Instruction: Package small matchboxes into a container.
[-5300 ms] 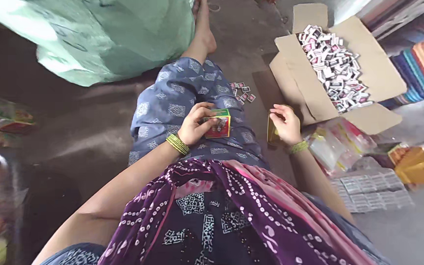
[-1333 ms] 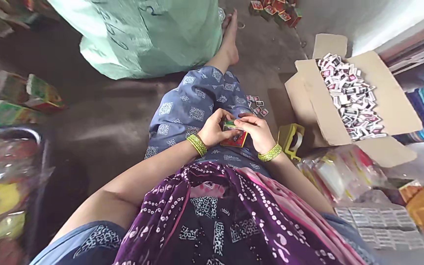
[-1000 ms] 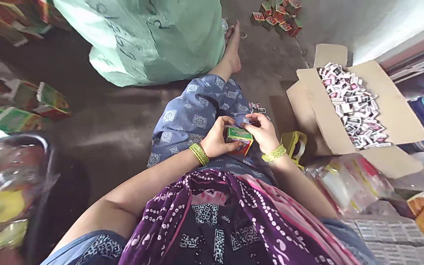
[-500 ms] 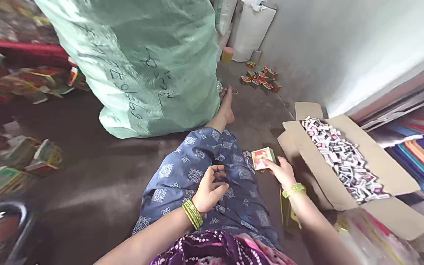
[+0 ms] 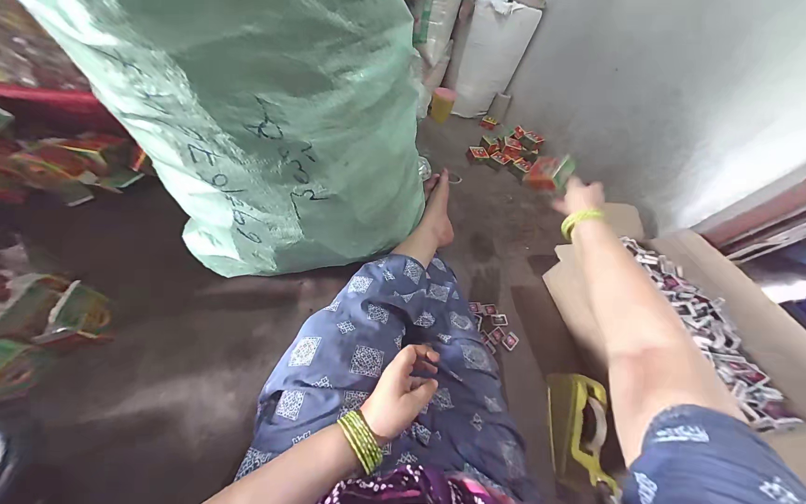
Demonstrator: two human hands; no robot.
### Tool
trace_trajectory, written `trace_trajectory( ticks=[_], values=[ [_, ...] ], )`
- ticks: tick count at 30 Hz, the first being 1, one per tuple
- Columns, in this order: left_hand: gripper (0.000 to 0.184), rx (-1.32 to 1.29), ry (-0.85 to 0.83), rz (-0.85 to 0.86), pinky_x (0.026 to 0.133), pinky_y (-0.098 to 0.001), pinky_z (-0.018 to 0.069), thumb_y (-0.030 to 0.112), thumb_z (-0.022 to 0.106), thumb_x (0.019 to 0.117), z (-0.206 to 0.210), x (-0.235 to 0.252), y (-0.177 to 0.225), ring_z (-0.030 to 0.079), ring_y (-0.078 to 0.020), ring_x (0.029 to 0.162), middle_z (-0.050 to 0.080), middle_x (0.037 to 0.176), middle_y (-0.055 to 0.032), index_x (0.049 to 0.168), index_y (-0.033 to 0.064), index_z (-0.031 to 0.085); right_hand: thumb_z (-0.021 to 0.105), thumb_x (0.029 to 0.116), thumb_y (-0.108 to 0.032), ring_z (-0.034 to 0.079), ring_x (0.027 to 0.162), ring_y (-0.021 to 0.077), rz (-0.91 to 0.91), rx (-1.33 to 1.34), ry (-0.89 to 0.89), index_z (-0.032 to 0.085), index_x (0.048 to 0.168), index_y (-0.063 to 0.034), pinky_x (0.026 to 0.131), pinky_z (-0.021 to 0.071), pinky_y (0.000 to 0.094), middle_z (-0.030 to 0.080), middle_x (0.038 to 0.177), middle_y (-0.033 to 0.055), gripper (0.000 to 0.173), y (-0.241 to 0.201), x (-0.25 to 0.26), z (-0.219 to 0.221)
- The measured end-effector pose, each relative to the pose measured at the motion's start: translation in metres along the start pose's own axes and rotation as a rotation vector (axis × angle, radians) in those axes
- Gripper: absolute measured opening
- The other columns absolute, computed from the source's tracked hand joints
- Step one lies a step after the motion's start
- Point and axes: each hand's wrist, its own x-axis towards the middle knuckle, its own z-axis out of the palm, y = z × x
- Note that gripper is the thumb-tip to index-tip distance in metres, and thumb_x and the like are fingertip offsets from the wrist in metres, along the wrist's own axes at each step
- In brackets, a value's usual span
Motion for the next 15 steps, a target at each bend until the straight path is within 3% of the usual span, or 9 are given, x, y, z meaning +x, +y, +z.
trace_trajectory(
  ticks=[2,5,8,11,14,15],
  values=[
    [0.037,0.022,-0.005,0.012,0.087,-0.0354,0.0621,0.002,0.066,0.0879,0.0,0.001,0.0,0.07,-0.0183,0.107,0.065,0.127,-0.0111,0.124,-0.001,0.058,0.054,0.102,-0.045,0.065,0.117,0.0362,-0.125,0.075,0.065,0.041,0.15,0.0007,0.096,0.0563,0.0539,0.058,0.135,0.0267,0.067,-0.029,0.023,0.004],
    [0.033,0.025,-0.026,0.035,0.087,-0.0346,0.0618,0.002,0.065,0.0888,0.0,0.004,0.0,0.07,-0.017,0.105,0.067,0.124,-0.0103,0.121,-0.0009,0.059,0.058,0.1023,-0.041,0.067,0.114,0.0319,-0.234,0.097,-0.068,0.05,0.143,-0.0004,0.095,0.0579,0.0513,0.06,0.134,0.0222,0.058,-0.04,0.014,0.017],
    [0.031,0.005,-0.058,0.067,0.087,-0.0342,0.0613,0.0,0.064,0.0898,-0.002,0.003,0.0,0.07,-0.0159,0.102,0.068,0.12,-0.0093,0.12,-0.001,0.059,0.067,0.0976,-0.026,0.071,0.105,0.0295,-0.299,-0.01,-0.37,0.056,0.135,-0.0004,0.09,0.0616,0.05,0.065,0.126,0.0187,0.046,-0.009,-0.05,0.028],
    [0.029,0.046,-0.145,0.063,0.085,-0.0332,0.0617,0.002,0.067,0.0912,-0.013,-0.006,0.016,0.071,-0.0136,0.095,0.07,0.113,-0.0082,0.119,0.0004,0.06,0.07,0.0957,-0.024,0.072,0.099,0.0222,-0.379,-0.226,-0.718,0.062,0.128,-0.0041,0.089,0.0613,0.0432,0.07,0.118,0.0122,0.039,0.039,-0.138,0.019],
    [0.026,0.43,-0.339,0.043,0.073,-0.0317,0.0594,0.028,0.072,0.0952,-0.046,-0.026,0.05,0.067,-0.0099,0.079,0.072,0.097,-0.0043,0.11,0.007,0.07,0.069,0.0959,-0.032,0.07,0.096,0.0138,-0.52,-0.339,-0.98,0.073,0.113,-0.0102,0.087,0.0596,0.0353,0.072,0.111,0.006,0.029,0.08,-0.228,-0.013],
    [0.033,0.58,-0.436,-0.002,0.077,-0.0367,0.059,0.041,0.07,0.0958,-0.06,-0.035,0.061,0.068,-0.013,0.081,0.072,0.095,-0.0041,0.107,0.01,0.073,0.069,0.0962,-0.036,0.069,0.094,0.0132,-0.571,-0.334,-1.055,0.076,0.105,-0.0104,0.085,0.0586,0.0347,0.072,0.104,0.0055,0.028,0.09,-0.255,-0.027]
  ],
)
